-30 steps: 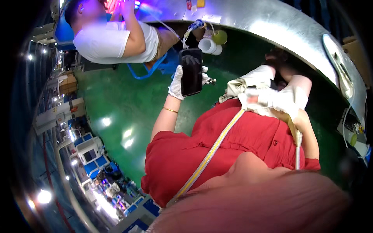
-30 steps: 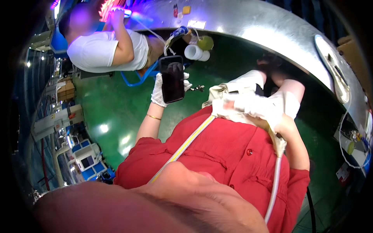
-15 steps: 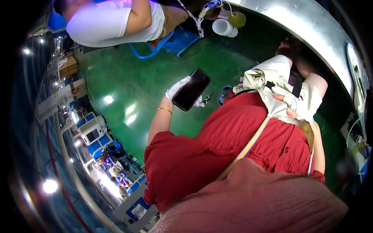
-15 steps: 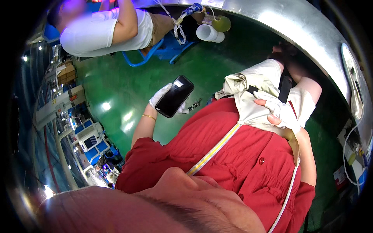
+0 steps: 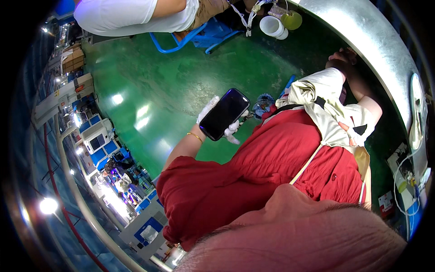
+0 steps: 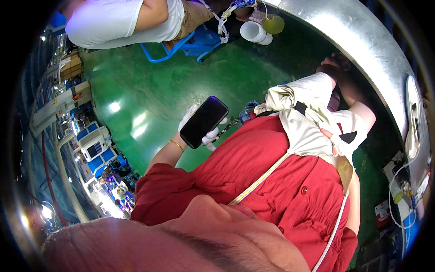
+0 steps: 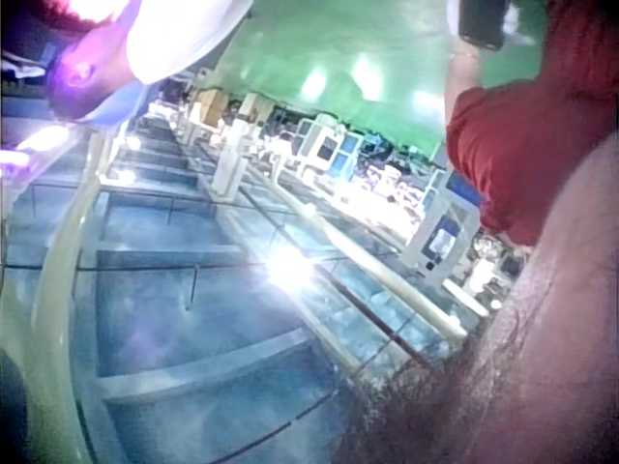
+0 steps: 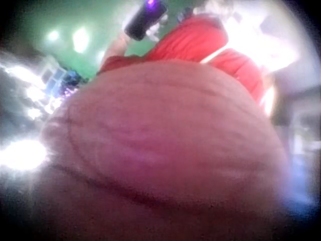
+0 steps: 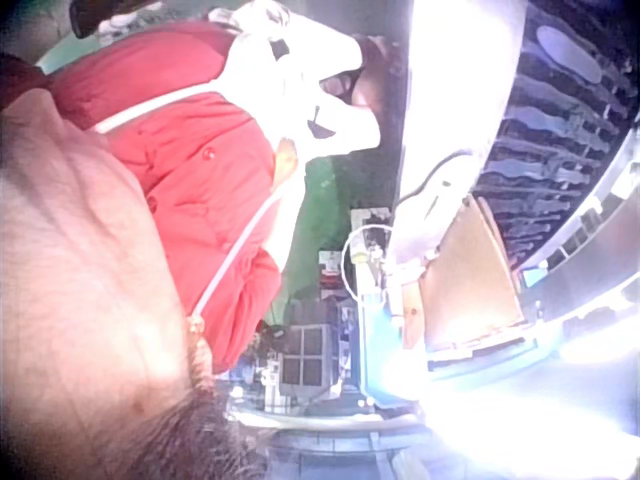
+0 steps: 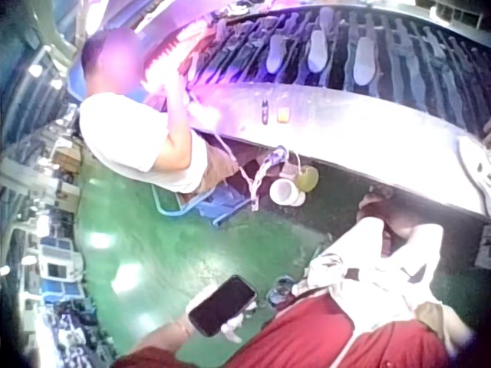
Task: The person picks up white shoe soles from a conveyor belt and applies a liquid adhesive around the edges and surface using a brush-tipped tool.
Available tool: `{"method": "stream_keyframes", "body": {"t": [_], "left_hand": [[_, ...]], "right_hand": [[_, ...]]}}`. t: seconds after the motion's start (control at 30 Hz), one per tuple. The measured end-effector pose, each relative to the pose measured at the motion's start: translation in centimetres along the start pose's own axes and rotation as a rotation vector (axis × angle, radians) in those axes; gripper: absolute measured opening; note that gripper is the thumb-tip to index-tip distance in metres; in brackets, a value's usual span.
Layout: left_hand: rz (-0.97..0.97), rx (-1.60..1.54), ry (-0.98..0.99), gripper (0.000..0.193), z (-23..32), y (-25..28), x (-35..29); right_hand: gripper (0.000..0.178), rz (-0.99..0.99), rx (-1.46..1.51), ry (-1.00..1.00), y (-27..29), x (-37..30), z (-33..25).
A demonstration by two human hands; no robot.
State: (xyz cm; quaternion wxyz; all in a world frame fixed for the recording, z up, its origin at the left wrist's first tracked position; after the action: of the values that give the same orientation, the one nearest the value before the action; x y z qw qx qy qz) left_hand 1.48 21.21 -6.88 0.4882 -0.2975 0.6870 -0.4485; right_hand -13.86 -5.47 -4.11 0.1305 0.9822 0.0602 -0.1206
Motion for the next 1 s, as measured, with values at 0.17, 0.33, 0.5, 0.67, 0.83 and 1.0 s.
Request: {"method": "stream_keyframes", "body": {"t": [0.17,0.33,0.5,0.67,0.83,1.0], "left_hand": [[0.098,-0.16,-0.054,0.08,-0.3,0.8,0.6],[0.125,-0.004,0.041,0.078,-0.2,2.9,1.9],[0.577,0.192,-0.087,0.066,4.5,12.2,1.9],[0.796,0.425,0.043,0.07,6.0,16.5,0.4],[0.799,1.099,0.588,0.056,2.7,22.9,1.8],[0.528,1.819,-0.529,0.027,7.1,10.6,20.5]], "right_hand": [[0.046,-0.002,-0.014,-0.018,-0.1,-0.3,-0.2],[0.044,-0.004,-0.026,-0.036,-0.2,-0.7,-0.1],[0.042,0.008,-0.035,-0.053,-0.2,-1.1,0.3],[0.041,0.033,-0.066,-0.084,-0.1,-2.0,0.5],[0.039,0.047,-0.122,-0.124,-0.3,-3.3,0.5],[0.038,0.096,-0.141,-0.191,-0.2,-5.5,0.5]]}}
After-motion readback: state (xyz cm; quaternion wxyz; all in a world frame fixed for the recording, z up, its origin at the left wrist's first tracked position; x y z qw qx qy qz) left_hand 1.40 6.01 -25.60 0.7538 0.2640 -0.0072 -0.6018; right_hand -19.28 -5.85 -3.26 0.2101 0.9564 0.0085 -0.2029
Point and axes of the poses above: each hand's wrist, its own x-axis towards the middle knuckle, its own y-axis out of the back of the hand, z = x × y, the point moved 10 cm from there along x, towards the middle knuckle, and after that the axes turned 12 degrees about -z, right-handed, at the moved point
